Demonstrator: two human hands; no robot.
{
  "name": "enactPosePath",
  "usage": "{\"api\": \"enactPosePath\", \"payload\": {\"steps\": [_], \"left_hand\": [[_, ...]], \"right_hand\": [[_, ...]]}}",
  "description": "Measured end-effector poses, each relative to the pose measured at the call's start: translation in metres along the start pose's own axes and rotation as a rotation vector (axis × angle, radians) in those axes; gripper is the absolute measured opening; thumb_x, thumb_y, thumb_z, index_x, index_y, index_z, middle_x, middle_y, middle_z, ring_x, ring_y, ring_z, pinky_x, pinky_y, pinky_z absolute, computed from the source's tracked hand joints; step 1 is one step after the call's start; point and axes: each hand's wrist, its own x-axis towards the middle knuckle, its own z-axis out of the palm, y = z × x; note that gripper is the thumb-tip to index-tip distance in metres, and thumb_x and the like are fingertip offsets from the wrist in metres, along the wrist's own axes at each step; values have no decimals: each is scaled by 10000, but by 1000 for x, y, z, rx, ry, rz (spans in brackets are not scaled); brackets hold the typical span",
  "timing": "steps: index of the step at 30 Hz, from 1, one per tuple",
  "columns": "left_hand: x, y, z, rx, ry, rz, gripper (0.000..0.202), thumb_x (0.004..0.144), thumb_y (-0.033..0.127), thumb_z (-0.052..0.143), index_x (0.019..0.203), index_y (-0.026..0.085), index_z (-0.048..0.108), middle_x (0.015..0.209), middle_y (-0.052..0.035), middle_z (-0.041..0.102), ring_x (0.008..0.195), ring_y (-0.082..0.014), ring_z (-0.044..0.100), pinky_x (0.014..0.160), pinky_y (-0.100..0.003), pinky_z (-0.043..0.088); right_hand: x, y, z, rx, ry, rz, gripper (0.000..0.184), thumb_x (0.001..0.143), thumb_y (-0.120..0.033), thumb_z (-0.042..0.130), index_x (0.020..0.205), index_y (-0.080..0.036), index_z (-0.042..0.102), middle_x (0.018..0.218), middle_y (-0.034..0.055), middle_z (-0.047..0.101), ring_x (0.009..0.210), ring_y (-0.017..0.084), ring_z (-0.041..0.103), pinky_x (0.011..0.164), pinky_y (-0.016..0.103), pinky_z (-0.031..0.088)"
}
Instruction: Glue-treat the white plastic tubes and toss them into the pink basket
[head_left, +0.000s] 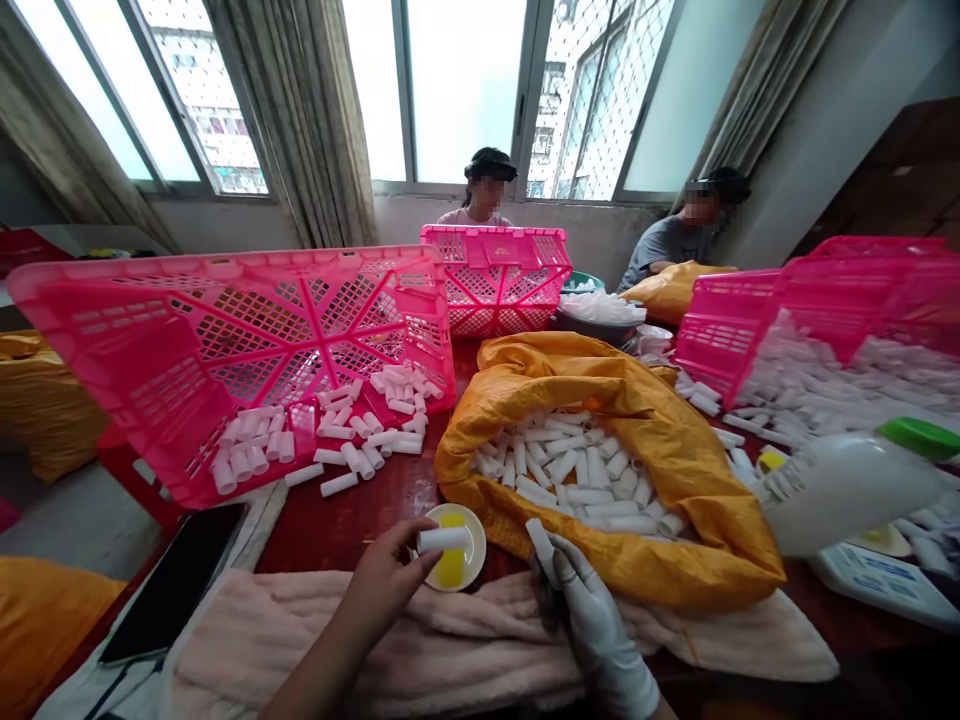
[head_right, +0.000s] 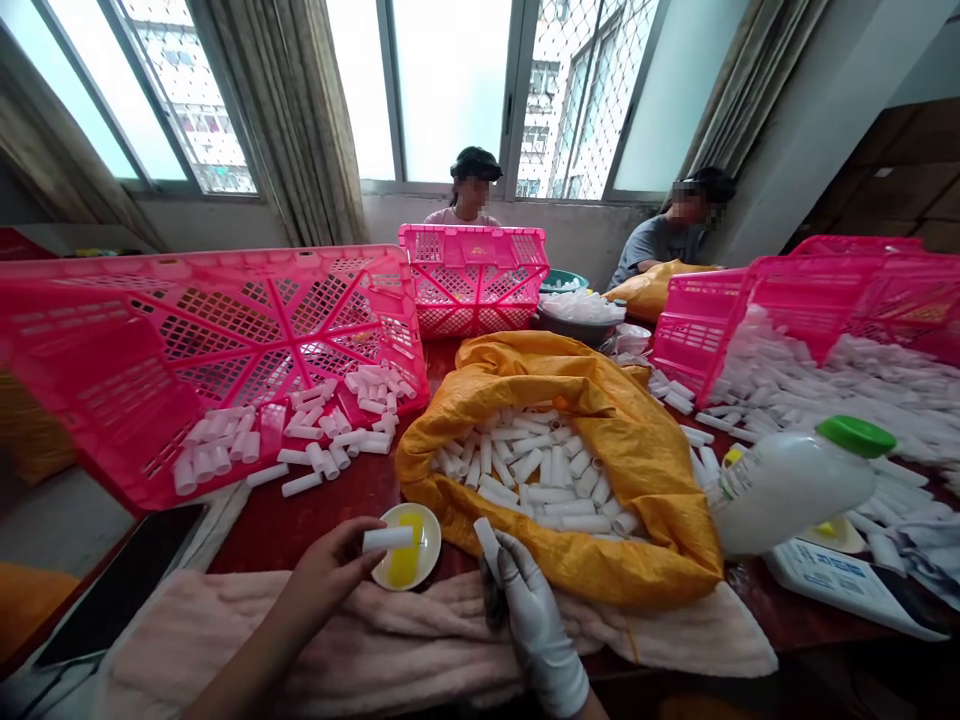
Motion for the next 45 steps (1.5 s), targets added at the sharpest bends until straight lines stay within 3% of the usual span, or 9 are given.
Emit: {"api": "enactPosePath", "payload": {"steps": [5,9,13,17,24,30,36,41,45], "left_hand": [[-25,1,-14,194,-36,150,230,751,292,504,955,204,562,936,-49,587,849,-166,548,745,-268,466],[-42,-10,-35,397,-93,249,239,771,273,469,990,253,564,1083,-50,549,1006,-181,516,849,-275,447],[-32,-23,-49,391,-110,196,319,824,325,390,1125,243,457,1169,-55,526,1065,-181,499,914,-303,413],[-10,-23,-50,305,-121,177,313,851,348,322,1134,231,383,1098,-48,557,953,-154,550,853,-291,436],[5,-26,-56,338,151,110,404,782,334,421,1159,214,334,960,-41,573,793,-153,562,750,-282,439],[14,-40,-49,531,-44,158,92,731,198,419,756,185,507,808,-20,569,777,-150,535,693,-240,393],[17,-45,-36,646,-92,87,139,780,296,418,776,187,504,823,-34,598,771,-165,553,661,-246,373],[17,-43,-34,708,-119,86,119,779,271,422,796,187,505,840,-41,600,793,-172,552,680,-255,373],[15,-42,-35,716,-111,97,114,783,267,420,801,191,503,834,-36,599,791,-167,554,683,-251,374]], "right_hand": [[-6,-1,1,-64,1,16,494,724,-557,535,1045,-184,580,936,93,656,915,260,597,711,375,534],[-8,-5,-1,-165,-75,19,473,720,-513,572,1059,-184,592,1056,90,621,1018,250,547,874,398,457],[1,-25,10,-280,-253,43,415,716,-478,594,1010,-188,635,1085,83,611,1050,253,524,939,404,400],[16,-36,30,-350,-281,-20,421,751,-466,554,1086,-214,591,1119,63,594,1088,252,497,954,436,376],[36,-16,32,-507,-321,-24,403,815,-423,481,1125,-177,552,1150,85,571,1086,239,502,982,443,343],[44,-21,41,-748,-388,-245,347,825,-343,484,1145,-219,539,1196,55,539,1130,221,465,1015,430,314],[53,-31,66,-968,-516,-502,311,854,-185,393,1127,-213,539,1125,67,567,1066,201,502,973,420,373],[51,-34,66,-1069,-708,-635,291,848,-132,389,1070,-223,554,1064,59,578,976,187,527,882,385,441],[50,-32,60,-1132,-614,-700,295,827,-126,423,1098,-187,523,1055,93,567,964,207,523,878,408,437]]}}
